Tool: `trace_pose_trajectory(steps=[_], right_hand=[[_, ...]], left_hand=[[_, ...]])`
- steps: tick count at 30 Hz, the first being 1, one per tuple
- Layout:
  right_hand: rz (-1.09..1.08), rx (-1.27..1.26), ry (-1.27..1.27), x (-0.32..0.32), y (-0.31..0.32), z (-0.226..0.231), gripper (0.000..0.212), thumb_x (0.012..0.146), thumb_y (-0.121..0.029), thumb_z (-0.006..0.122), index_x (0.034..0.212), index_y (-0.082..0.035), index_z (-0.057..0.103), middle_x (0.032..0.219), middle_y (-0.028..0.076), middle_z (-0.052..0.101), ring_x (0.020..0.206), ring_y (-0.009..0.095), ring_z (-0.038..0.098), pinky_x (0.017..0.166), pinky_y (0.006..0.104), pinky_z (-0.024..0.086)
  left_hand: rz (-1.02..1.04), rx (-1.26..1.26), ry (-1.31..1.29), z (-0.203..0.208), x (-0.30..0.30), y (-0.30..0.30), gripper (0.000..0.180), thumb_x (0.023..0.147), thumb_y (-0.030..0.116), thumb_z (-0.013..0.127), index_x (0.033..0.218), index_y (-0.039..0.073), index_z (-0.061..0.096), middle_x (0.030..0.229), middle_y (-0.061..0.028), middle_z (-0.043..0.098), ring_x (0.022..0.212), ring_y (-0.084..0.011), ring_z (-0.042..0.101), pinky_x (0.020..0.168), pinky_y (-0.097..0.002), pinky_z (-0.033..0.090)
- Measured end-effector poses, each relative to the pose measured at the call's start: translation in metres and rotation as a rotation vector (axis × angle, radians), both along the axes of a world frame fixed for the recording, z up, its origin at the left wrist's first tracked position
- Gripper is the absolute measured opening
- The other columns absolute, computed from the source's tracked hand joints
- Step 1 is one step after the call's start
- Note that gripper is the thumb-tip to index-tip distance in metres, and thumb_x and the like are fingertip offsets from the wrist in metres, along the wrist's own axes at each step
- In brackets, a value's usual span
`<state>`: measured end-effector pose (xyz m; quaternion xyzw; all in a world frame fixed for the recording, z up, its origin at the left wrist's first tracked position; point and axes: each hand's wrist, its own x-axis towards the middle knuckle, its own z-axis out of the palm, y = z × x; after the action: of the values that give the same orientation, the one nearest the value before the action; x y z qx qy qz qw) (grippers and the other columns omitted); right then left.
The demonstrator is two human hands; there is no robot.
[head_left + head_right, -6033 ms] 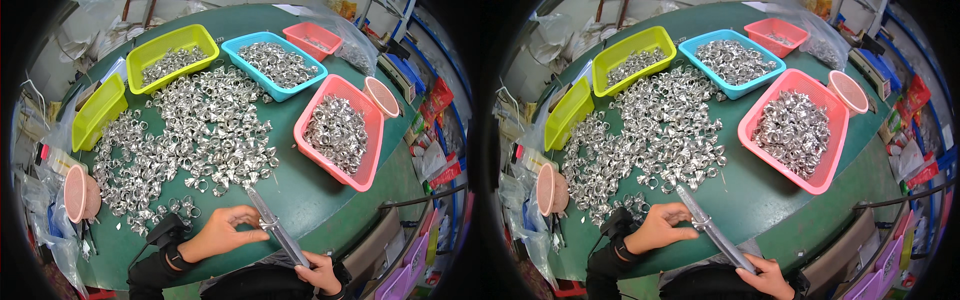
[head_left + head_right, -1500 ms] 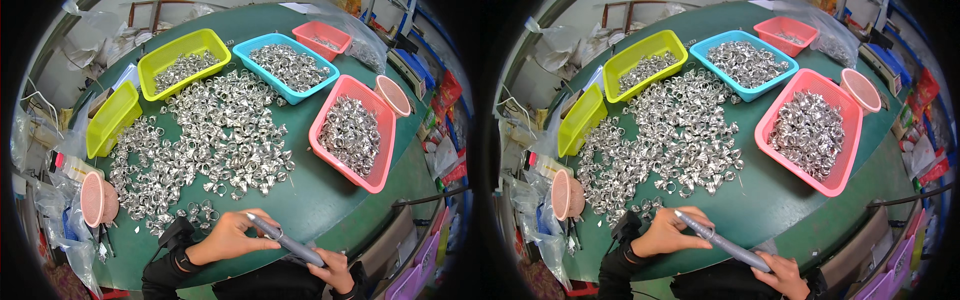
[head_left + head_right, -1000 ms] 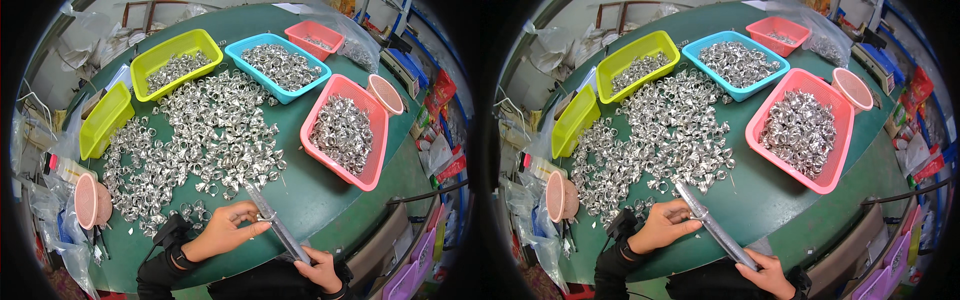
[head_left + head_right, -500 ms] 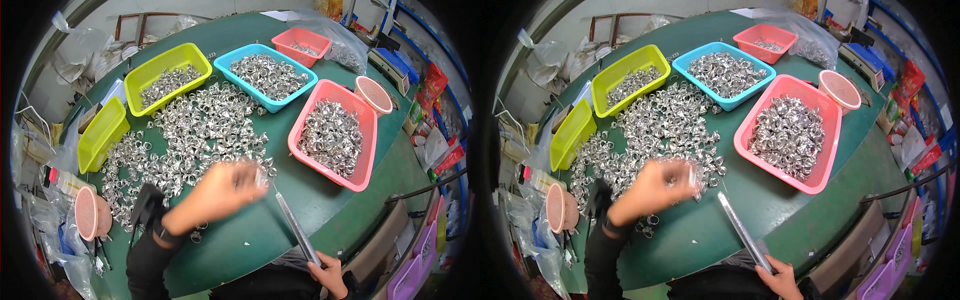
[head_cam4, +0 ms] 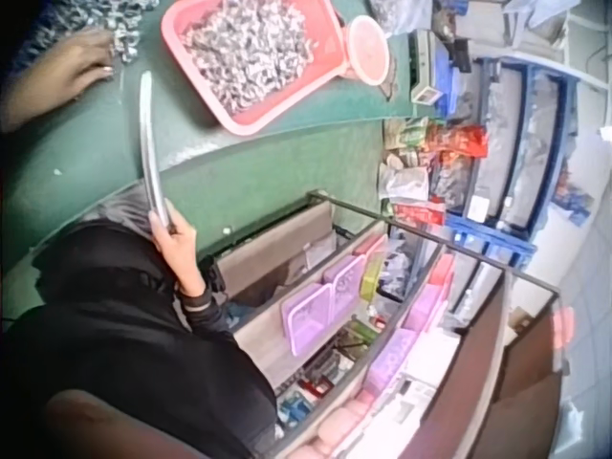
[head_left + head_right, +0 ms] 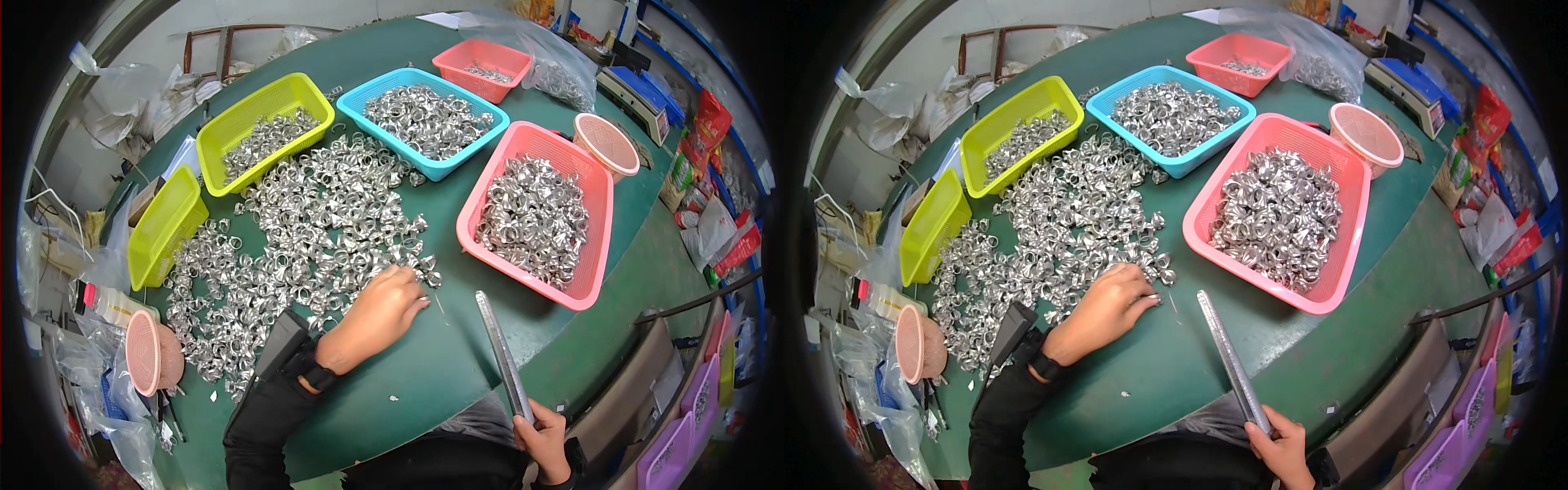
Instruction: Slide metal rings onto a measuring rod to check size or quantity.
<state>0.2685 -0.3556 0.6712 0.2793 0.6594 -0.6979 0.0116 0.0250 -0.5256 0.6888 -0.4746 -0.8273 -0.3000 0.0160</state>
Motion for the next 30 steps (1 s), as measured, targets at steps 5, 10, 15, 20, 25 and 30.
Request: trace_pose_trajectory(steps=[5,10,15,20,25,30], right_hand=[[0.127,0.238,0.027,0.000,0.007,0.001,0.029,0.064,-0.005,0.064,0.090,0.003,0.054,0.056,0.001,0.051,0.048,0.004,0.046,0.044,0.0172,0.037],[0.327,0.428,0.113,-0.011,0.007,0.014,0.028,0.063,-0.006,0.065,0.087,0.002,0.056,0.056,0.007,0.052,0.049,0.007,0.048,0.046,0.0208,0.040],[0.335,0.478,0.119,-0.014,0.005,0.016,0.028,0.062,-0.007,0.065,0.087,0.002,0.056,0.056,0.008,0.052,0.049,0.009,0.050,0.046,0.0213,0.040],[0.383,0.571,0.179,-0.013,0.006,0.015,0.028,0.062,-0.007,0.065,0.087,0.001,0.056,0.055,0.009,0.052,0.047,0.012,0.051,0.045,0.0223,0.040],[0.414,0.568,0.298,-0.027,-0.006,0.027,0.028,0.063,-0.007,0.064,0.088,0.000,0.056,0.056,0.009,0.051,0.046,0.013,0.050,0.045,0.0231,0.040],[0.361,0.377,0.155,-0.031,-0.012,0.022,0.029,0.066,-0.008,0.063,0.091,0.002,0.054,0.061,0.006,0.053,0.050,0.008,0.048,0.046,0.0203,0.039]], left_hand=[[0.024,0.479,-1.118,0.004,0.005,-0.020,0.009,0.071,0.002,0.058,0.076,-0.004,0.054,0.092,-0.0117,0.055,0.071,-0.0123,0.055,0.062,-0.0220,0.046],[0.036,0.516,-1.344,0.015,0.022,-0.025,0.019,0.073,0.000,0.056,0.090,-0.006,0.049,0.085,-0.0122,0.055,0.076,-0.0150,0.056,0.066,-0.0236,0.047],[0.006,0.404,-1.312,0.018,0.027,-0.032,0.033,0.072,-0.002,0.055,0.103,-0.005,0.044,0.091,-0.0152,0.054,0.084,-0.0171,0.054,0.073,-0.0255,0.045],[-0.026,0.413,-1.326,0.021,0.037,-0.028,0.047,0.070,-0.003,0.057,0.113,-0.002,0.037,0.094,-0.0139,0.054,0.088,-0.0163,0.052,0.078,-0.0253,0.043],[-0.088,0.320,-1.458,0.024,0.063,-0.018,0.052,0.070,-0.005,0.056,0.116,-0.002,0.032,0.098,-0.0161,0.053,0.092,-0.0191,0.051,0.080,-0.0281,0.042],[-0.093,0.271,-1.393,0.021,0.060,-0.016,0.051,0.071,-0.001,0.057,0.115,-0.003,0.033,0.103,-0.0141,0.050,0.097,-0.0177,0.048,0.083,-0.0280,0.039]])
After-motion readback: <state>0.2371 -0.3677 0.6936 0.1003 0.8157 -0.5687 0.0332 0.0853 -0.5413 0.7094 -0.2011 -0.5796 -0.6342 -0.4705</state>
